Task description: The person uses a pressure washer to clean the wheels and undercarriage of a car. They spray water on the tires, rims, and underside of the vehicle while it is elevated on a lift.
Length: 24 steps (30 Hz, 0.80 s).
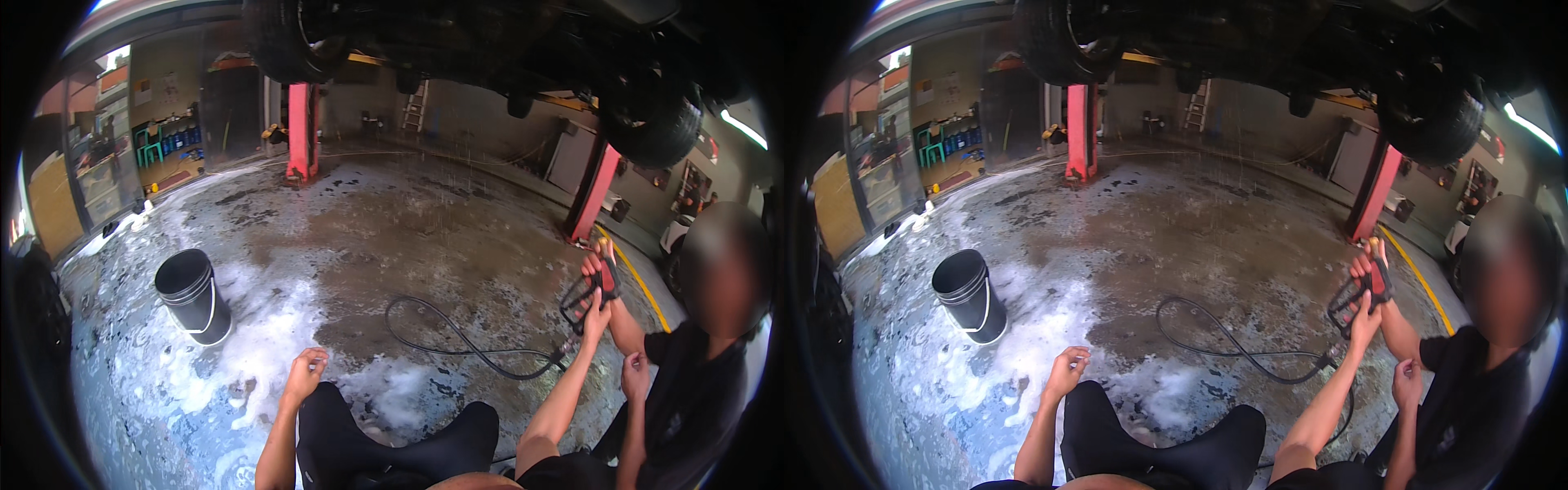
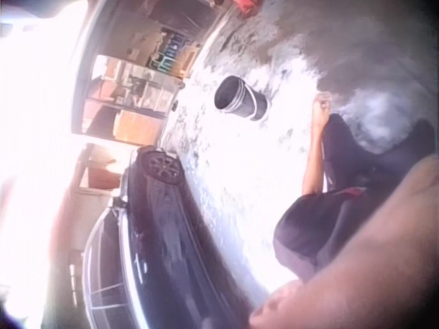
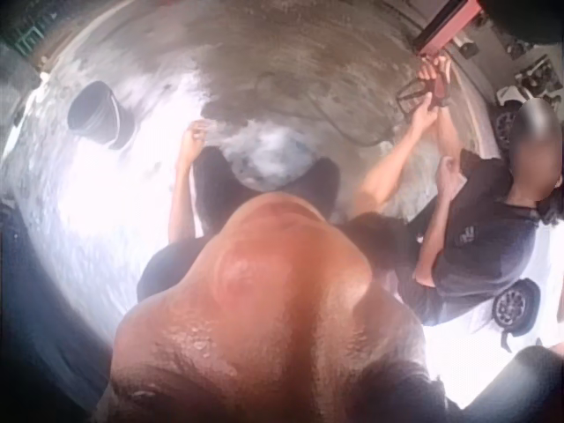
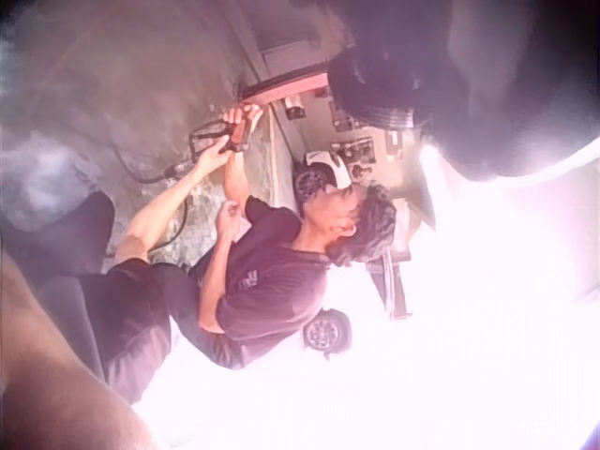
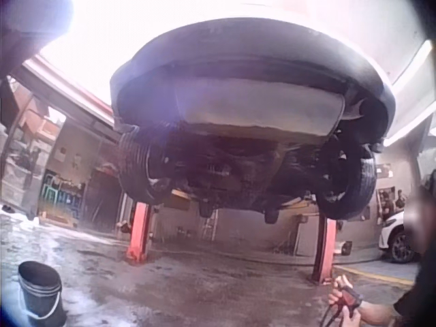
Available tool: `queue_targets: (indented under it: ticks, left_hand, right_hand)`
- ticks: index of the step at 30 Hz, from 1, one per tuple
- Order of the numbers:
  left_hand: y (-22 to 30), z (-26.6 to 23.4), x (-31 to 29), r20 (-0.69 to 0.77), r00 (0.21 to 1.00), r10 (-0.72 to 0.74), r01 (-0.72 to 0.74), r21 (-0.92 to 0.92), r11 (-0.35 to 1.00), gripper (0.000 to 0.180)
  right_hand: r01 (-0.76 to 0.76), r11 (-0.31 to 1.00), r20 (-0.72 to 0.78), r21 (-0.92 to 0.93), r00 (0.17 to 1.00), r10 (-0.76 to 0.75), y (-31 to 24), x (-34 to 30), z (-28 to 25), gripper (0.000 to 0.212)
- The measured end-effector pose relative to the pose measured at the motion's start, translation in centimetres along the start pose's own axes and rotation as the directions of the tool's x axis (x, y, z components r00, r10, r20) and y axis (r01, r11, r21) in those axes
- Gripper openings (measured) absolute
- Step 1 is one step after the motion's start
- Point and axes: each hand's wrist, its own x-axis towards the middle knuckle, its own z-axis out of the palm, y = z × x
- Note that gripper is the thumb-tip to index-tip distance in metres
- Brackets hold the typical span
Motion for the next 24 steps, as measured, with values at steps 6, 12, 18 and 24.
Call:
queue_targets:
  ticks: [6, 12, 18, 24]
  left_hand:
    - [-4.8, -4.5, -3.1, -0.188, 0.975, -0.122, 0.112, -0.063, 0.992, 0.016]
    - [-11.2, -4.4, -11.4, -0.324, 0.840, -0.435, 0.482, 0.079, 0.873, 0.046]
    - [-11.8, 3.2, -8.7, -0.083, 0.860, -0.504, 0.508, 0.032, 0.861, 0.095]
    - [-1.4, 2.6, -9.8, -0.123, 0.793, -0.597, 0.588, 0.415, 0.695, 0.100]
  right_hand:
    - [0.054, 0.927, -0.317, -0.370, 0.931, -0.180, 10.3, -1.0, -2.5, 0.070]
    - [-0.124, 0.735, -0.417, -0.667, 0.880, -0.230, 17.6, -11.4, 2.1, 0.096]
    - [0.338, 0.406, 0.520, -0.849, 0.672, 0.527, 23.8, -23.3, 3.9, 0.069]
    - [0.519, 0.084, 0.266, -0.850, 0.288, 0.920, 15.6, -29.4, 8.1, 0.078]
